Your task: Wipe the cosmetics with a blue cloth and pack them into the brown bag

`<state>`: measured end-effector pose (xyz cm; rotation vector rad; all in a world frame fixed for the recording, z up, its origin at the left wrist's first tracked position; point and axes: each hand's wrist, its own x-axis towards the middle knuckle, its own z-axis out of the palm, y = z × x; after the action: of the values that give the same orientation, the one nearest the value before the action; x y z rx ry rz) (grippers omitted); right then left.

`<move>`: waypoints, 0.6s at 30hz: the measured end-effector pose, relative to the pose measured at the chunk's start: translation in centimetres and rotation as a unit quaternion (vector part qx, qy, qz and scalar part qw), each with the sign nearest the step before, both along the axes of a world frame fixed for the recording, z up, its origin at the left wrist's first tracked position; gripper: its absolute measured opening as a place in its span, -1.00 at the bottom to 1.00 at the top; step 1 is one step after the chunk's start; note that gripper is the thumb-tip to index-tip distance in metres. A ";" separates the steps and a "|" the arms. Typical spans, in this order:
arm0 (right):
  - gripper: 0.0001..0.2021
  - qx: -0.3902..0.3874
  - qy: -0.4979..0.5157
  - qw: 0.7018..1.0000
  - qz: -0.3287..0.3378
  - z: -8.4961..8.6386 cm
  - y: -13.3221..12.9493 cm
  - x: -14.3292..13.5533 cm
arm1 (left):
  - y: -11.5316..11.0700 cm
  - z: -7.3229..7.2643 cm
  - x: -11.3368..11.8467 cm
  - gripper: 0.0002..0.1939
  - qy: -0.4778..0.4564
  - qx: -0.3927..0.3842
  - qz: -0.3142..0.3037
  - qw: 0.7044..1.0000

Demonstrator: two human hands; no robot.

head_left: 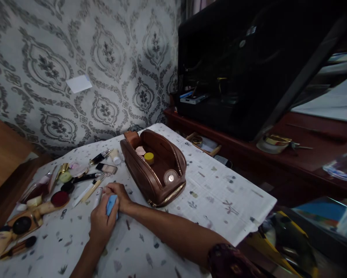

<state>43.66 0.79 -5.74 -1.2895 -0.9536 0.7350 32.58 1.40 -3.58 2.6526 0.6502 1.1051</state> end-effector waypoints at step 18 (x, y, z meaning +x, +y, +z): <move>-0.79 0.003 -0.018 1.000 -0.011 -0.4 0.2 0.1 | -0.1 0.0 -0.4 -0.74 0.025 -0.033 -0.037 0.998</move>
<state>43.71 0.97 -6.13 -1.3098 -0.9685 0.6937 32.17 1.26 -3.63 2.6330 0.5836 0.9819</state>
